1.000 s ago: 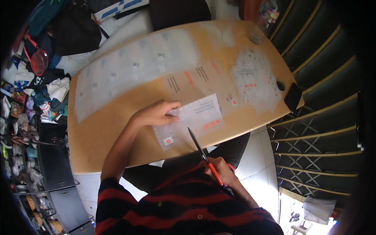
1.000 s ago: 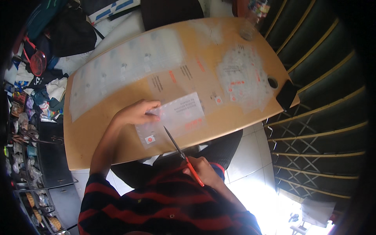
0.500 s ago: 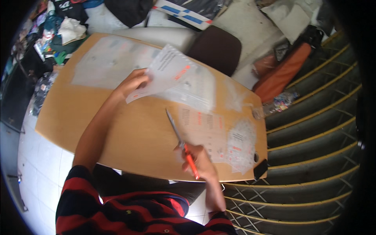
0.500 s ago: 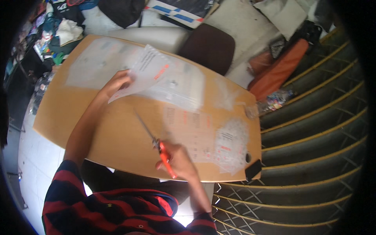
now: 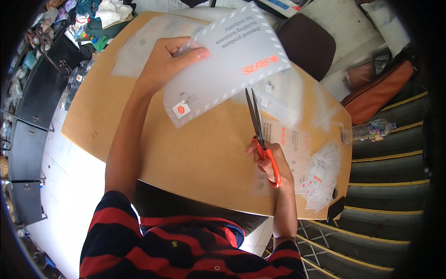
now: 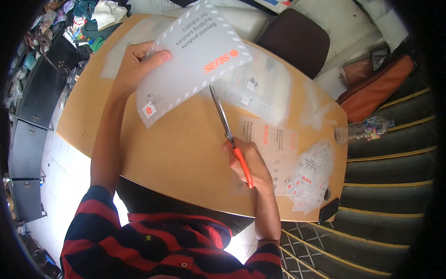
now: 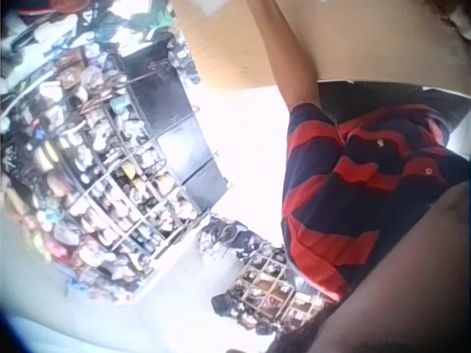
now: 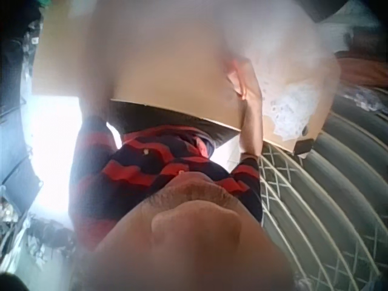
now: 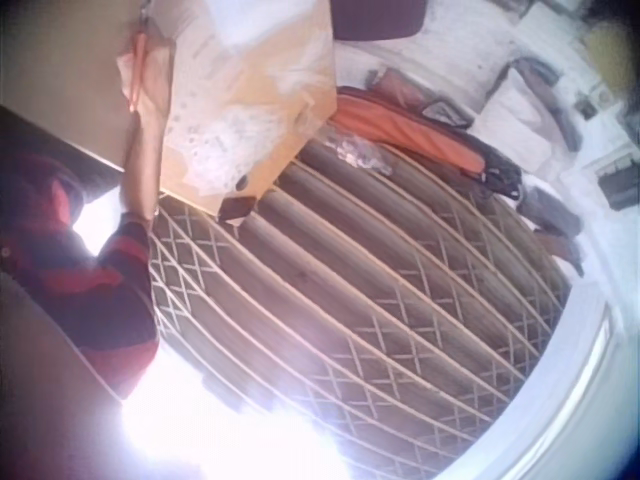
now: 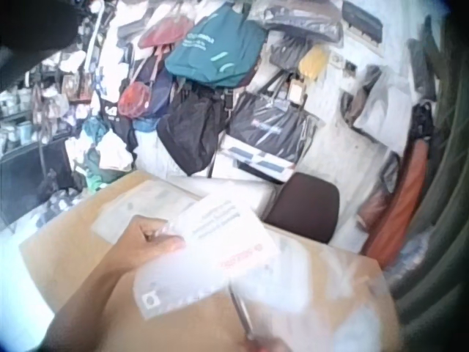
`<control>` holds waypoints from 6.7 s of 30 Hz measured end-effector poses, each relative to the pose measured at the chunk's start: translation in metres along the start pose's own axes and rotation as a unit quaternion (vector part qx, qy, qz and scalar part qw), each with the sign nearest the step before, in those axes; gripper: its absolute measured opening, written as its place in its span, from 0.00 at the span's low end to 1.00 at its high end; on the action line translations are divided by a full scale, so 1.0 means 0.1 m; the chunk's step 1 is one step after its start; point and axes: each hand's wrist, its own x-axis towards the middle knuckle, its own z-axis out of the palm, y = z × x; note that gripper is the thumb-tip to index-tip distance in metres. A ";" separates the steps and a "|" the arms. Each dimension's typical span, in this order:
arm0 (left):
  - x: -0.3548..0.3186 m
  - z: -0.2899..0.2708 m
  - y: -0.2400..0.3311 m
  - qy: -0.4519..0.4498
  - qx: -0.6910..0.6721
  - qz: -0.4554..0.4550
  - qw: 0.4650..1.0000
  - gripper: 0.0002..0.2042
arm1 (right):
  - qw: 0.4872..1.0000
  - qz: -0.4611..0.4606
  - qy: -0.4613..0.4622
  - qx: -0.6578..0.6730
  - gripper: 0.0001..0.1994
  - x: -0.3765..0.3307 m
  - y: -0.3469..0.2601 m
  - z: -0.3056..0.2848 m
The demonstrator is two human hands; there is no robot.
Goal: The person uses red-handled scissors to cut a large sheet of translucent paper with printed text into smaller rectangular pieces. The person holds the paper steady with one hand while cutting with the other, repeatedly trimming the edges and separating sections on a wooden table.
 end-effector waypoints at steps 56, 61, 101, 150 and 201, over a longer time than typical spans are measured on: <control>-0.06 0.22 -0.11 -0.082 0.081 0.021 0.993 0.09 | 0.998 0.044 -0.005 0.034 0.12 -0.01 -0.02 0.08; -0.06 0.21 -0.11 -0.086 0.070 0.018 0.994 0.09 | 0.999 0.001 -0.008 0.047 0.12 -0.01 0.03 0.07; -0.11 0.32 0.11 -0.112 0.029 -0.051 0.992 0.12 | 0.998 0.054 -0.025 -0.013 0.10 -0.05 -0.07 -0.01; -0.19 0.50 0.11 -0.178 -0.002 -0.037 0.983 0.09 | 0.999 0.015 0.033 0.036 0.08 -0.06 0.12 0.08; -0.24 0.61 0.12 -0.284 0.040 -0.087 0.954 0.11 | 0.992 0.015 0.040 0.121 0.07 -0.07 -0.04 0.13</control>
